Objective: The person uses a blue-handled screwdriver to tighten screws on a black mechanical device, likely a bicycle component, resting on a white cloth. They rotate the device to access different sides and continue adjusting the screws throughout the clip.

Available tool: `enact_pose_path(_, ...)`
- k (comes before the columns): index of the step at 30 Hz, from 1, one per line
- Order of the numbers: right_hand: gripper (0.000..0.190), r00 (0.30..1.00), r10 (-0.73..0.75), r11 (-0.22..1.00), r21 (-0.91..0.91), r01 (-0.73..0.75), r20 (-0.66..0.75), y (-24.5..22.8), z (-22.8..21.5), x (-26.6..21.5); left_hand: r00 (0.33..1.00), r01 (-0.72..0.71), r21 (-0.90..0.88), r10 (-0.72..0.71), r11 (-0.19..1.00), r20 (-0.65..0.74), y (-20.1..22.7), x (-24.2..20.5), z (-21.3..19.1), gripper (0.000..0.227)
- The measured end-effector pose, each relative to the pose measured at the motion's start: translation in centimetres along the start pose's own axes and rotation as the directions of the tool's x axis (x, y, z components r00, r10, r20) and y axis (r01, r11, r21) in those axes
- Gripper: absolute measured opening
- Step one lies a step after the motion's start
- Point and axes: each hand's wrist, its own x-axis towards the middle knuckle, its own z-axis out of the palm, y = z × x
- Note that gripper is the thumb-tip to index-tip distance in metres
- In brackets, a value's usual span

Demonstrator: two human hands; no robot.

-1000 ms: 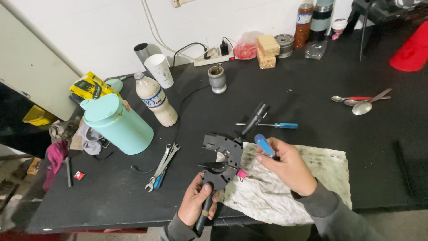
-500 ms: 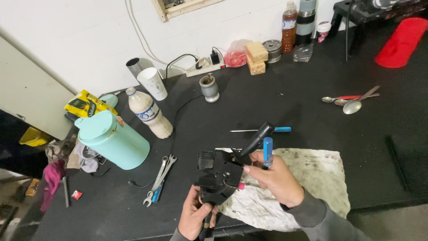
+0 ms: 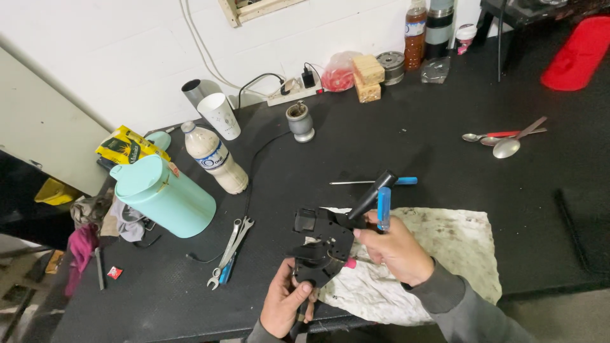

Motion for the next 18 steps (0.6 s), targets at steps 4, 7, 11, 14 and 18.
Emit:
enact_pose_path(4, 0.013, 0.999, -0.017, 1.0, 0.012, 0.017, -0.041, 1.4, -0.5, 1.0, 1.0, 0.001, -0.012, -0.001, 1.0, 0.0, 0.3, 0.1, 0.6, 0.037)
enact_pose_path(7, 0.012, 0.999, -0.011, 0.998, 0.063, 0.013, -0.033, 1.4, -0.7, 0.9, 0.994, 0.025, 0.098, -0.014, 0.995, -0.113, 0.8, 0.3, 1.1, 0.039)
enact_pose_path(11, 0.007, 1.0, -0.012, 1.0, -0.012, 0.012, 0.025, -0.3, -1.8, 0.7, 0.983, -0.013, 0.15, 0.04, 0.989, -0.178, 0.8, 0.5, 0.5, 0.035)
enact_pose_path(14, 0.009, 0.993, -0.115, 0.932, -0.346, 0.108, -0.002, 0.5, -4.0, 1.6, 0.981, -0.028, 0.096, 0.046, 0.995, -0.189, 1.0, 0.4, 0.0, 0.033)
enact_pose_path(18, 0.018, 0.965, -0.25, 0.855, -0.486, 0.182, -0.079, 0.9, -5.6, 1.9, 0.983, 0.001, 0.046, 0.007, 0.999, -0.183, 1.2, 0.4, 0.5, 0.034)
